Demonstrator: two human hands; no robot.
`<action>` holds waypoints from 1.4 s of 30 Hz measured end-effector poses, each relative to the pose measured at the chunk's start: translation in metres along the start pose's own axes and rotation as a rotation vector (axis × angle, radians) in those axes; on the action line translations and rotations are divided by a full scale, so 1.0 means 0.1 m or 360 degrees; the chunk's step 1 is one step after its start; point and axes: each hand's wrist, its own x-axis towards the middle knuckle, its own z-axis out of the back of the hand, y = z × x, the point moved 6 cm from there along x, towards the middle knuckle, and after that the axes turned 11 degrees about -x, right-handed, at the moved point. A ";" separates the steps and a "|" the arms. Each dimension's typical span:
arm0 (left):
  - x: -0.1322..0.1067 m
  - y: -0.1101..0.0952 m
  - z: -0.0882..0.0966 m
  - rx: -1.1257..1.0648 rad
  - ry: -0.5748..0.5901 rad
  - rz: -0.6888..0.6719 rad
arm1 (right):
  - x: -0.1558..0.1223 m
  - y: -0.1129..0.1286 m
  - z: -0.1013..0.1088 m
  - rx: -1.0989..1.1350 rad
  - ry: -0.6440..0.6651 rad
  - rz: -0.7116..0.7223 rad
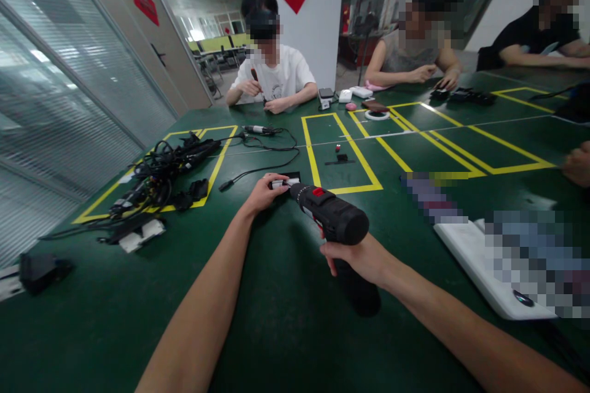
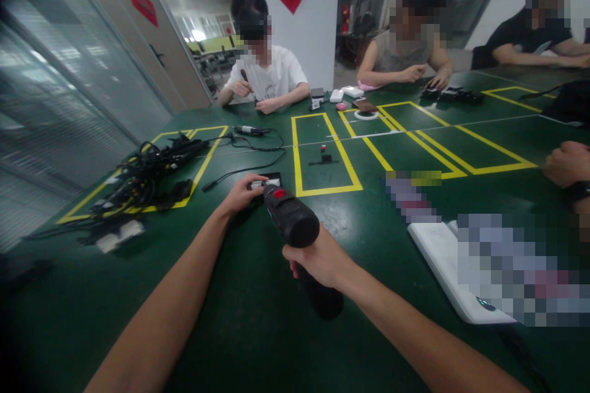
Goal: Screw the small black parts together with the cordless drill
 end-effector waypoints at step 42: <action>0.00 -0.07 0.01 -0.0026 -0.0024 -0.0020 | 0.01 0.01 -0.01 0.0026 0.0012 0.0055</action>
